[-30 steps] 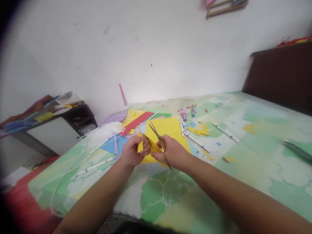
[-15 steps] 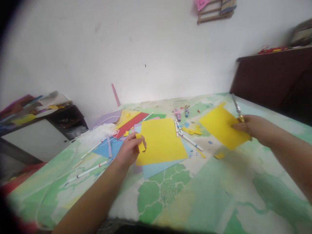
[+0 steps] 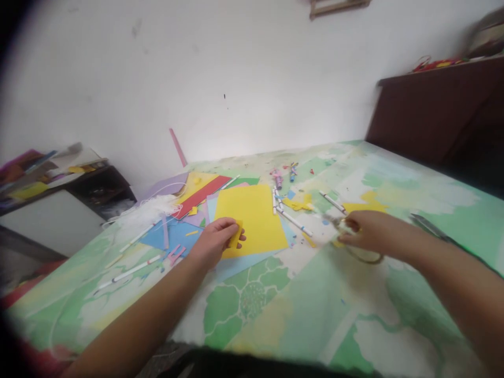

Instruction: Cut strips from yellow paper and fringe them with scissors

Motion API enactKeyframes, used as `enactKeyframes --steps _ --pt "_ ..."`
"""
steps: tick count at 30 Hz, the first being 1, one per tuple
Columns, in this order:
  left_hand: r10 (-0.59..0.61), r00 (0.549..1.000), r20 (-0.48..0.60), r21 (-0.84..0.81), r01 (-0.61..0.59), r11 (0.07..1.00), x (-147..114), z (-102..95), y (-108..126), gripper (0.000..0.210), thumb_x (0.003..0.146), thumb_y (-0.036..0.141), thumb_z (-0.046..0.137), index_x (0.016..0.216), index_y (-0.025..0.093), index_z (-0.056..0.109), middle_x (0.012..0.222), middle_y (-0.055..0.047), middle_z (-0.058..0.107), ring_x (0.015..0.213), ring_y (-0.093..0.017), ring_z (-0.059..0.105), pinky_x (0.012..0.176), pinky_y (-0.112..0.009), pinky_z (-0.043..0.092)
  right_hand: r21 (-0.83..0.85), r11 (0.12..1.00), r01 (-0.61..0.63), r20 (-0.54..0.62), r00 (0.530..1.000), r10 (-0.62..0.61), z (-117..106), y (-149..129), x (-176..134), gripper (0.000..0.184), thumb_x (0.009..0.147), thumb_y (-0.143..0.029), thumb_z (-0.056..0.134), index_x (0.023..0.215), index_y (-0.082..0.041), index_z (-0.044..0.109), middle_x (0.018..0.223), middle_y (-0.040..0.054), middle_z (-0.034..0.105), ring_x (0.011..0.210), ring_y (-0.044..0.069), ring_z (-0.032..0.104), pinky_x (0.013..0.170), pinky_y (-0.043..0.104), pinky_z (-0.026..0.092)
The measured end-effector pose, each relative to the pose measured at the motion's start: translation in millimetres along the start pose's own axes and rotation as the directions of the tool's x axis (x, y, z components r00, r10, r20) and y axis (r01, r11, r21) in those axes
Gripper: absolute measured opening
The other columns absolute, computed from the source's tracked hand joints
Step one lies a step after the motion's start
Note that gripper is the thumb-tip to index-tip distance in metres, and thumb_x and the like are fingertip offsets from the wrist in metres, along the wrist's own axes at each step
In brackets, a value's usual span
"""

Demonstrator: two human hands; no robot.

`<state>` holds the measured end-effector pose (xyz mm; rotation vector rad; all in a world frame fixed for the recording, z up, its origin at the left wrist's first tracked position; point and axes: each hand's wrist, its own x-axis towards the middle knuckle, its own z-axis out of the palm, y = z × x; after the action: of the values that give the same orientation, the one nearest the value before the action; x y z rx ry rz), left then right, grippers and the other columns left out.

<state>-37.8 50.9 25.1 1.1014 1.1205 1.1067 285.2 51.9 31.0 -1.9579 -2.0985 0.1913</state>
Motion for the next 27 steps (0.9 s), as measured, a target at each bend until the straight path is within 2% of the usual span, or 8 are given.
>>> enactKeyframes --steps 2,6,9,11,15,18,21,27 --pt "-0.017 1.000 0.015 0.025 0.017 1.000 -5 3.6 0 0.021 0.061 0.029 0.066 0.070 0.014 0.053 0.062 0.001 0.056 0.058 -0.012 0.058 0.050 -0.024 0.046 0.019 0.993 0.114 0.159 0.980 -0.116 11 -34 -7 0.015 0.068 -0.032 0.058 0.069 -0.017 0.062 0.069 0.0082 0.063 0.057 0.015 0.051 0.053 0.030 0.030" --pt "-0.005 1.000 0.027 0.123 0.001 0.992 -14 7.8 -1 0.013 0.063 0.023 0.063 0.067 0.014 0.055 0.051 0.004 0.052 0.041 -0.006 0.048 0.043 -0.020 0.040 -0.003 0.972 0.234 0.330 0.918 -0.220 30 -75 -14 0.016 0.067 -0.036 0.056 0.065 -0.020 0.057 0.067 0.0064 0.061 0.058 0.018 0.050 0.051 0.029 0.029" --pt "-0.020 0.999 0.041 0.165 0.013 0.986 -17 10.0 -2 0.008 0.066 0.021 0.059 0.070 0.014 0.057 0.048 0.004 0.051 0.038 -0.005 0.045 0.044 -0.020 0.040 0.020 0.973 0.229 0.312 0.924 -0.223 38 -88 -17 0.015 0.069 -0.035 0.052 0.067 -0.020 0.053 0.068 0.0064 0.059 0.057 0.018 0.049 0.049 0.028 0.029" --pt "-0.016 0.999 0.040 0.159 0.010 0.987 -17 12.4 -4 0.007 0.067 0.021 0.057 0.071 0.014 0.057 0.048 0.004 0.051 0.040 -0.005 0.047 0.046 -0.020 0.040 0.118 0.976 0.184 0.288 0.934 -0.211 40 -90 -20 0.022 0.067 -0.041 0.055 0.071 -0.020 0.050 0.069 0.0047 0.057 0.057 0.017 0.049 0.049 0.027 0.031" --pt "-0.038 0.998 0.056 0.026 0.036 0.999 -12 20.7 -9 0.010 0.070 0.024 0.056 0.070 0.015 0.051 0.058 0.002 0.056 0.050 -0.007 0.053 0.049 -0.021 0.044 0.286 0.951 0.116 0.239 0.953 -0.188 40 -92 -27 0.040 0.061 -0.053 0.062 0.077 -0.021 0.044 0.068 0.0008 0.053 0.059 0.015 0.047 0.051 0.026 0.034" --pt "-0.053 0.990 0.127 -0.049 0.060 0.997 -11 27.8 -14 0.014 0.070 0.027 0.057 0.073 0.015 0.050 0.062 0.002 0.058 0.051 -0.008 0.055 0.050 -0.022 0.046 0.307 0.946 0.107 0.189 0.967 -0.171 40 -99 -32 0.037 0.064 -0.050 0.060 0.078 -0.021 0.042 0.069 0.0006 0.051 0.060 0.014 0.045 0.053 0.026 0.034" --pt "-0.020 0.984 0.174 -0.071 0.032 0.997 -10 34.1 -16 0.013 0.070 0.025 0.058 0.074 0.015 0.052 0.059 0.003 0.055 0.049 -0.007 0.053 0.047 -0.020 0.044 0.335 0.936 0.111 0.179 0.967 -0.179 41 -106 -34 0.034 0.066 -0.048 0.059 0.075 -0.020 0.042 0.068 0.0007 0.049 0.059 0.014 0.042 0.053 0.026 0.033" --pt "0.018 0.978 0.206 0.018 -0.022 1.000 -6 46.4 -17 0.012 0.072 0.022 0.056 0.064 0.012 0.055 0.055 0.002 0.053 0.046 -0.006 0.050 0.046 -0.019 0.042 0.383 0.916 0.116 0.162 0.968 -0.191 47 -106 -37 0.034 0.067 -0.050 0.058 0.071 -0.021 0.039 0.063 -0.0008 0.047 0.057 0.013 0.041 0.051 0.026 0.031"
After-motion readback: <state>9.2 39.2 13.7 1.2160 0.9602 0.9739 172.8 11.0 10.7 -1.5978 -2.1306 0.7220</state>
